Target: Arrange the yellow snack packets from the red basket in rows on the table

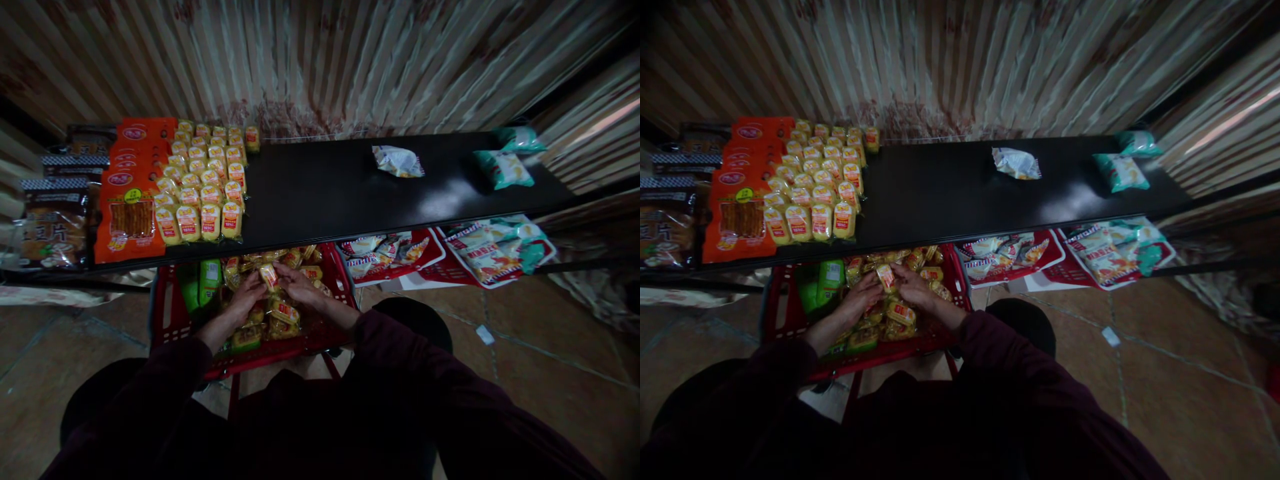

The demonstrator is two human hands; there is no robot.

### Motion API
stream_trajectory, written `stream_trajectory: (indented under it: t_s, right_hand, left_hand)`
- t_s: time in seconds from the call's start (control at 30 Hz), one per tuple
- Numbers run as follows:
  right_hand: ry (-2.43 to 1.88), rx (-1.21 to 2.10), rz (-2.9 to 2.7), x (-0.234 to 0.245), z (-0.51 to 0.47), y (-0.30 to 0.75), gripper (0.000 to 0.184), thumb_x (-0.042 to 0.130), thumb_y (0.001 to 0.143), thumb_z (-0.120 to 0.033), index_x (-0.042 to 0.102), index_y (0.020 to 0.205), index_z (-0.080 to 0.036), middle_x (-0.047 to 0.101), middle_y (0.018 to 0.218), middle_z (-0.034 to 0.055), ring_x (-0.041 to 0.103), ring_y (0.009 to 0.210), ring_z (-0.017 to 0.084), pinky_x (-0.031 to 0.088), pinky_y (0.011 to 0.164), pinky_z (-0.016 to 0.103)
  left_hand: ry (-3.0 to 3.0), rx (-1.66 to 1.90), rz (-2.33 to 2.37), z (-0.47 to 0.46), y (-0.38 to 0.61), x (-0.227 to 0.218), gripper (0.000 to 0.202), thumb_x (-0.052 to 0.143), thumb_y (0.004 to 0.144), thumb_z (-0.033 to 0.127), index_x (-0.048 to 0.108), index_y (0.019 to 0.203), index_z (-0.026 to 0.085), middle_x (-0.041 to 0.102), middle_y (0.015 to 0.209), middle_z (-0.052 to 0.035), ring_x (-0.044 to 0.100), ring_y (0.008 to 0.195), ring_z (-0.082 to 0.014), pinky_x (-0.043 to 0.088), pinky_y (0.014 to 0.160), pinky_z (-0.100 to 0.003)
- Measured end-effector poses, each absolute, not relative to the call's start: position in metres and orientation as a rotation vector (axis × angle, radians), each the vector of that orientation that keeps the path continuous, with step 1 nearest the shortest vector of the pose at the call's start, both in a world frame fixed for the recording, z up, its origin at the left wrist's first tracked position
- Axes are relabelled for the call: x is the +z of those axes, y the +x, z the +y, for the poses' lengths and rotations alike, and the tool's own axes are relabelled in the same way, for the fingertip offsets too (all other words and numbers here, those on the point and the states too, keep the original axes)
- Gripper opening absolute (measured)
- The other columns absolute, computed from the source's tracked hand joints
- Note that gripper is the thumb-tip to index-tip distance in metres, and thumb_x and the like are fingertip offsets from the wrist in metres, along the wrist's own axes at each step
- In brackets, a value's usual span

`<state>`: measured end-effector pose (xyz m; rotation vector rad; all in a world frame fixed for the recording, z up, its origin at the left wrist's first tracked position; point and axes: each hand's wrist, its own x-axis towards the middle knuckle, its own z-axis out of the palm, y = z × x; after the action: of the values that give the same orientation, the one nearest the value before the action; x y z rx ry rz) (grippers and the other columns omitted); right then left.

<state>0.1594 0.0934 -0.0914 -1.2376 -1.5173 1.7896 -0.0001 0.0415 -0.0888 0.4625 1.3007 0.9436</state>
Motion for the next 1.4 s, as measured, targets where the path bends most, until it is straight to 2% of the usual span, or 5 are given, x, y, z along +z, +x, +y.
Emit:
stream_trajectory:
  t_s: [0.3, 0.6, 0.8, 1.03, 1.4]
  right_hand:
    - [-1.219, 1.806, -1.579, -0.084, 0.089, 0.161, 0.051, 0.054, 0.075, -0.013, 0.058, 0.125, -0.022, 0.063, 0.124, 0.0032, 0.054, 0.121, 0.022, 0.034, 0.110, 0.044]
    - [-1.234, 1.675, -1.777, -0.076, 0.085, 0.162, 0.051, 0.046, 0.077, -0.010, 0.058, 0.125, -0.023, 0.061, 0.127, 0.0016, 0.052, 0.123, 0.020, 0.031, 0.112, 0.043]
    - [-1.231, 1.776, -1.680, -0.074, 0.084, 0.164, 0.045, 0.050, 0.079, -0.016, 0.060, 0.122, -0.019, 0.065, 0.120, 0.0045, 0.057, 0.115, 0.022, 0.038, 0.106, 0.043]
    - [-1.249, 1.910, -1.475, -0.072, 0.085, 0.160, 0.038, 0.050, 0.081, -0.020, 0.062, 0.117, -0.018, 0.069, 0.106, 0.0053, 0.062, 0.102, 0.019, 0.043, 0.100, 0.041]
    - [-1.320, 2.220, -0.960, -0.063, 0.076, 0.158, 0.047, 0.065, 0.074, -0.019, 0.058, 0.120, -0.025, 0.065, 0.116, 0.0045, 0.062, 0.103, 0.019, 0.054, 0.087, 0.037]
  left_hand:
    - [0.416, 0.971, 1.294, 0.044, -0.002, -0.082, 0.050, 0.073, 0.068, 0.025, 0.058, 0.116, 0.020, 0.068, 0.096, -0.0061, 0.064, 0.080, -0.0154, 0.050, 0.075, -0.029]
    - [0.271, 1.000, 1.274, 0.047, -0.006, -0.077, 0.037, 0.073, 0.071, 0.025, 0.060, 0.105, 0.018, 0.070, 0.093, -0.0062, 0.065, 0.076, -0.0136, 0.049, 0.072, -0.025]
    - [0.267, 1.020, 1.278, 0.048, -0.006, -0.073, 0.047, 0.072, 0.071, 0.020, 0.058, 0.116, 0.019, 0.070, 0.094, -0.0054, 0.065, 0.071, -0.0117, 0.050, 0.070, -0.024]
    - [0.337, 1.011, 1.233, 0.047, -0.008, -0.074, 0.050, 0.072, 0.071, 0.025, 0.058, 0.119, 0.021, 0.069, 0.101, -0.0070, 0.066, 0.079, -0.0146, 0.049, 0.072, -0.026]
    - [0.278, 1.027, 1.320, 0.045, -0.002, -0.079, 0.043, 0.073, 0.071, 0.022, 0.061, 0.112, 0.019, 0.067, 0.109, -0.0072, 0.065, 0.088, -0.0143, 0.049, 0.081, -0.027]
